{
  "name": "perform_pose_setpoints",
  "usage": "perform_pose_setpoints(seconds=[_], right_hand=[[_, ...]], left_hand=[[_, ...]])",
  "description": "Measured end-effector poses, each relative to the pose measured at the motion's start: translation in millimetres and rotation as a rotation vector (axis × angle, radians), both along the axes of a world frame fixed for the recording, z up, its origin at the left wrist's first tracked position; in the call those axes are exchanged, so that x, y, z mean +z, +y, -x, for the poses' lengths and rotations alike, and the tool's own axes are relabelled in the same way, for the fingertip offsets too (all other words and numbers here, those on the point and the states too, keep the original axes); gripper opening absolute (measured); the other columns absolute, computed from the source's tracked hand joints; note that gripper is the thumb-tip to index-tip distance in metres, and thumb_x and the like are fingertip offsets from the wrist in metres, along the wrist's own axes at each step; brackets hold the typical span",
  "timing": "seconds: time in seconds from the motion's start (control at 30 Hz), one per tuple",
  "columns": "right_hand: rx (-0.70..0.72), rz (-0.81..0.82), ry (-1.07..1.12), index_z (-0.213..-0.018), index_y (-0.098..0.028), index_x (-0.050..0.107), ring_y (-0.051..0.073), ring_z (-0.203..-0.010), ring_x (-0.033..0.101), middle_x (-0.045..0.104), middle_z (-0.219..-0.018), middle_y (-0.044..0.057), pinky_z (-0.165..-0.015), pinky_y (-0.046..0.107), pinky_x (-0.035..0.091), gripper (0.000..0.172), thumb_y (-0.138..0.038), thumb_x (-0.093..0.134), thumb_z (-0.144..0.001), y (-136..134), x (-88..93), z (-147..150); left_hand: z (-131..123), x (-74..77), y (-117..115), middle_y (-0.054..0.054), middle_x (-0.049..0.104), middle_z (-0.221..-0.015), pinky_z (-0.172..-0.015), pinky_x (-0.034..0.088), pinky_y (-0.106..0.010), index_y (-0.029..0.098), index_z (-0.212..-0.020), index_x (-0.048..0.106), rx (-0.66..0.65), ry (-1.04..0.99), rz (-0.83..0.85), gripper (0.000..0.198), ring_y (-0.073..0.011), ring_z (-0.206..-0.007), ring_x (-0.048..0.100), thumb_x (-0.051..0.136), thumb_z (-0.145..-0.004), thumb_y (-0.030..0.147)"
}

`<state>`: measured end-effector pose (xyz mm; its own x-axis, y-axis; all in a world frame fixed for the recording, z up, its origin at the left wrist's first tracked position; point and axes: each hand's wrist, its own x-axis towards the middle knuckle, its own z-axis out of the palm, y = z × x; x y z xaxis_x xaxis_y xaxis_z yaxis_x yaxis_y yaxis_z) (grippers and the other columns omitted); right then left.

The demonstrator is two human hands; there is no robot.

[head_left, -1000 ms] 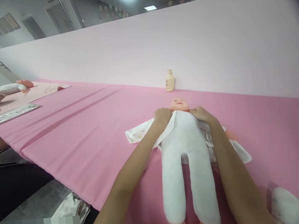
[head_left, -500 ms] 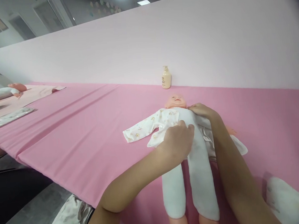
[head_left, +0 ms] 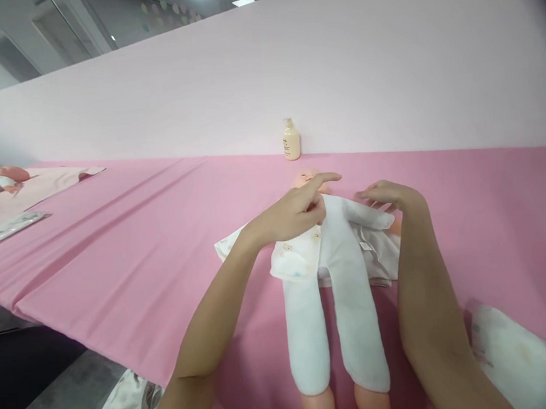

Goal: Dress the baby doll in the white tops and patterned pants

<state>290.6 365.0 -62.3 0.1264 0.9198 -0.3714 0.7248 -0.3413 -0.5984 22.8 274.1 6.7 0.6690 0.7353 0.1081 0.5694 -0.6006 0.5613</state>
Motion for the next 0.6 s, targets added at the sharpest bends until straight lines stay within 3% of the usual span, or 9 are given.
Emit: perform_pose_setpoints(seconds=[0.1,0.17,0.3,0.43,0.53,0.6], right_hand=[[-0.116,0.022,-0.025,-0.091,-0.015,0.064,0.025,-0.074,0.064,0.067,-0.087,0.015,-0.062,0.037,0.051,0.037,-0.048,0.059,-0.076,3,-6.7,-11],[-0.092,0.071,-0.027,-0.089,-0.017,0.064,0.024,-0.074,0.064,0.067,-0.089,0.013,-0.062,0.037,0.052,0.031,-0.045,0.057,-0.077,3,-10.8,-17],[-0.009,0.147,-0.028,-0.09,-0.021,0.064,0.024,-0.079,0.064,0.067,-0.096,0.01,-0.065,0.035,0.051,0.029,-0.046,0.054,-0.079,-4,-8.4,-18],[0.023,0.053,-0.023,-0.103,-0.025,0.062,0.024,-0.08,0.064,0.067,-0.101,0.009,-0.063,0.034,0.05,0.037,-0.051,0.053,-0.08,-21,18.3,-8],[0.084,-0.086,0.004,-0.111,-0.025,0.06,0.026,-0.081,0.064,0.066,-0.103,0.011,-0.063,0.035,0.049,0.045,-0.056,0.05,-0.08,-39,47.4,2],[0.18,-0.184,0.043,-0.11,-0.025,0.061,0.026,-0.083,0.064,0.067,-0.099,0.011,-0.064,0.033,0.049,0.043,-0.055,0.047,-0.083,-51,63.9,9]], left_hand=[[-10,-18.0,11,0.0,0.062,-0.082,-0.066,0.047,-0.027,0.026,-0.136,0.034,-0.015,-0.047,-0.033,0.055,-0.0144,-0.075,0.059,0.034,-0.083,0.013],[-18,-37.2,20,-0.003,0.064,-0.098,-0.08,0.047,-0.031,0.023,-0.131,0.043,0.017,-0.046,-0.151,0.048,-0.0169,-0.091,0.059,0.037,-0.084,0.017],[-34,-66.9,30,-0.004,0.056,-0.127,-0.104,0.031,-0.04,0.021,-0.118,0.055,-0.036,0.109,-0.355,0.034,-0.0216,-0.12,0.046,0.04,-0.088,0.026],[-50,-69.1,26,-0.009,0.057,-0.125,-0.099,0.034,-0.041,0.019,-0.132,0.043,0.084,0.253,-0.439,0.046,-0.0244,-0.118,0.047,0.043,-0.087,0.03],[-69,-66.6,21,-0.012,0.06,-0.117,-0.09,0.037,-0.045,0.022,-0.142,0.028,0.269,0.303,-0.531,0.073,-0.0318,-0.112,0.05,0.056,-0.079,0.047],[-80,-67.1,22,-0.012,0.062,-0.108,-0.085,0.039,-0.043,0.024,-0.143,0.027,0.35,0.305,-0.583,0.083,-0.0333,-0.107,0.052,0.059,-0.074,0.057]])
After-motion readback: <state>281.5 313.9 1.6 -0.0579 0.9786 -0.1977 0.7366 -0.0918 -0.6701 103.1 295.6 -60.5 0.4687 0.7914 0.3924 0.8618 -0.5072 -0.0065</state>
